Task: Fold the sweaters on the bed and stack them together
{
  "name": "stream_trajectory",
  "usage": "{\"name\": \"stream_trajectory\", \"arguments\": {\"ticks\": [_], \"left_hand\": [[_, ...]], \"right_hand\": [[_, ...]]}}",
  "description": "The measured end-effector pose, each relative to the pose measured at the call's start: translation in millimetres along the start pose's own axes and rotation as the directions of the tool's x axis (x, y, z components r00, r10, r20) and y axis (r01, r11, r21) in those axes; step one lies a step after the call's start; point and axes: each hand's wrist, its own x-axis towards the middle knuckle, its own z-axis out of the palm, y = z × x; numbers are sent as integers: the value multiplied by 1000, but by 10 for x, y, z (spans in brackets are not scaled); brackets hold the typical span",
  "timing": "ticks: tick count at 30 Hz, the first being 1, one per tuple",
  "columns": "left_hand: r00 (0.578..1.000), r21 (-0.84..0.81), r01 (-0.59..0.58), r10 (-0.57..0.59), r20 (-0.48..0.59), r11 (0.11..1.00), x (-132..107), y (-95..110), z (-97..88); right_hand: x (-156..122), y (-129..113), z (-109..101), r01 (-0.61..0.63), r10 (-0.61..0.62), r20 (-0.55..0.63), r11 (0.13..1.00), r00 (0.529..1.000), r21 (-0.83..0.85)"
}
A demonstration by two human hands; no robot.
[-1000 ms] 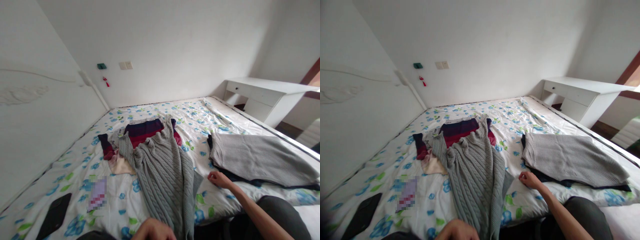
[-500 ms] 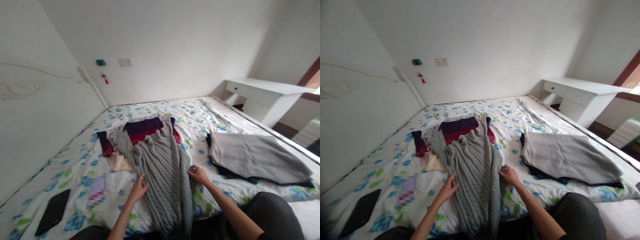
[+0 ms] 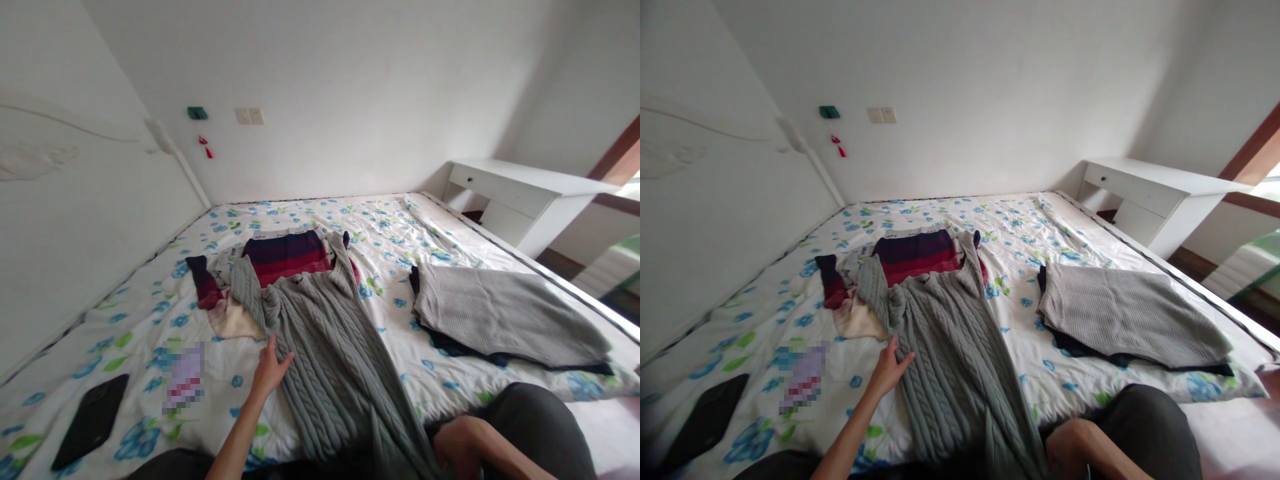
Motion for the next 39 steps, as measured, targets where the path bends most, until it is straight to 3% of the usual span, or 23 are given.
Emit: {"name": "stream_trajectory", "arguments": {"ticks": [2,5,8,10,12,14,16,17,18,19,21,22,23,25,26,27,28,30,32,33,35,37,39], "left_hand": [[996,-33,53,-56,-73,998,37,57,-11],[983,-97,171,-177,-56,981,76,149,-83],[984,-143,132,-112,139,981,37,262,-183],[922,-158,30,34,385,987,-56,356,-229],[748,-189,-56,167,642,980,-209,462,-240],[479,-239,-107,261,838,965,-400,574,-226],[204,-284,-125,305,930,951,-582,687,-222],[109,-292,-122,305,946,949,-650,740,-236],[53,-289,-112,297,954,951,-692,788,-266],[31,-280,-96,284,958,955,-704,828,-311],[71,-253,-57,257,964,966,-626,874,-439],[160,-252,-43,256,953,967,-538,876,-509],[307,-261,-39,260,916,965,-423,863,-574],[686,-285,-62,248,684,957,-142,793,-665],[837,-281,-75,214,504,957,6,739,-683],[928,-264,-76,165,334,961,149,676,-681],[971,-237,-62,114,211,970,280,610,-659],[993,-175,1,19,113,985,487,491,-572],[987,-114,64,-46,155,991,622,420,-456],[979,-93,79,-60,197,992,669,410,-400],[959,-85,76,-49,278,993,743,436,-310],[945,-113,52,-12,326,992,802,508,-250],[934,-151,33,23,356,988,839,605,-208]], "right_hand": [[3,21,-86,-5,9,140,1000,990,-23],[127,-45,-439,-4,8,116,999,993,-34],[393,-223,-819,34,-30,-54,996,998,78],[630,-378,-981,79,-25,-300,982,954,169],[886,-530,-1068,92,52,-541,968,840,235],[1124,-658,-1112,67,137,-614,953,777,297],[1313,-761,-1141,55,185,-629,938,755,342],[1381,-805,-1152,60,194,-639,933,744,354],[1429,-844,-1161,66,198,-648,931,735,359],[1456,-877,-1168,72,192,-652,931,734,357],[1444,-923,-1167,72,159,-630,943,760,324],[1405,-932,-1158,67,129,-606,955,785,290],[1345,-930,-1141,64,92,-573,967,814,246],[1175,-901,-1080,98,-22,-445,984,895,149],[1072,-877,-1033,135,-91,-340,985,936,107],[964,-849,-976,177,-157,-210,981,965,80],[857,-820,-913,208,-204,-58,975,977,74],[665,-767,-786,190,-215,258,975,942,116],[532,-722,-712,87,-167,486,979,858,183],[492,-704,-713,46,-155,533,976,832,212],[472,-687,-810,59,-167,450,968,877,244],[540,-721,-1011,172,-213,160,957,964,234],[702,-831,-1251,292,-251,-208,934,945,203]]}}
